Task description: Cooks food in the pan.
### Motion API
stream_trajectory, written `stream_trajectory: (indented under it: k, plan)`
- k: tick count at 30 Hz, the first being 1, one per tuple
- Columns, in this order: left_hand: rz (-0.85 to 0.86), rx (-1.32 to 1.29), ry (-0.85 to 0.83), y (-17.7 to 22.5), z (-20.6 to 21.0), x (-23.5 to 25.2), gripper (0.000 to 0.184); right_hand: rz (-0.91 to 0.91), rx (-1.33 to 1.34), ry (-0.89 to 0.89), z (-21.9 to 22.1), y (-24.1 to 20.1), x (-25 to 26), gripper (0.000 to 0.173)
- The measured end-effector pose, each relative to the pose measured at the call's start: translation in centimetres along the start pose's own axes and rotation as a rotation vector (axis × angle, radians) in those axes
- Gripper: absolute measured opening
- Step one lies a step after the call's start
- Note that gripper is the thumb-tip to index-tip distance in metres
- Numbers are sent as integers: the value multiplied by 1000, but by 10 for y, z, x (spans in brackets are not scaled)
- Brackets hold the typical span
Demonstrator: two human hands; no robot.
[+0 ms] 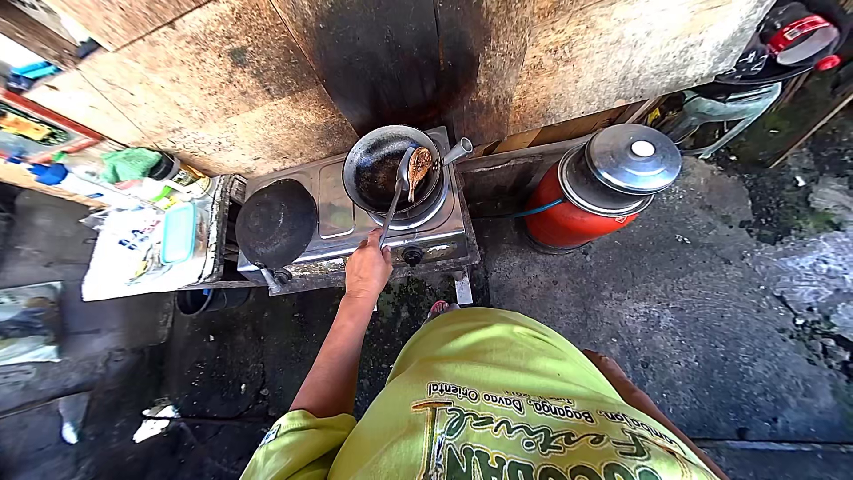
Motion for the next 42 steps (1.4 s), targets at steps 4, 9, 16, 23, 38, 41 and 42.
stream_trajectory:
  k: [4,9,16,23,38,41,42]
  plan:
    - [14,-3,4,0,0,0,45,7,17,4,-1,0,-5,45]
    - [22,-3,5,-1,0,0,46,6,26,7,1,1,-6,45]
    - [19,-6,-6,1,-1,3,45,11,18,9,2,4,-2,44]
    - [22,0,-7,-1,-1,3,46,6,27,5,-1,3,-3,43]
    - [42,14,17,0,-10,4,41,15,39,27,1,4,-5,43]
    - [40,15,12,-2,-9,4,42,14,35,24,3,6,-2,44]
    - [39,15,10,-2,-9,3,42,16,39,23,3,5,-2,44]
Point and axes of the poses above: each hand's wrist, its own x-axis towards the middle knuckle, its own z-axis out of the palm, y = z × x, the point moved 4 cm from there along x, towards the middle knuckle, and after that the axes turned 10 degrees about -x, right-handed, at the moved point
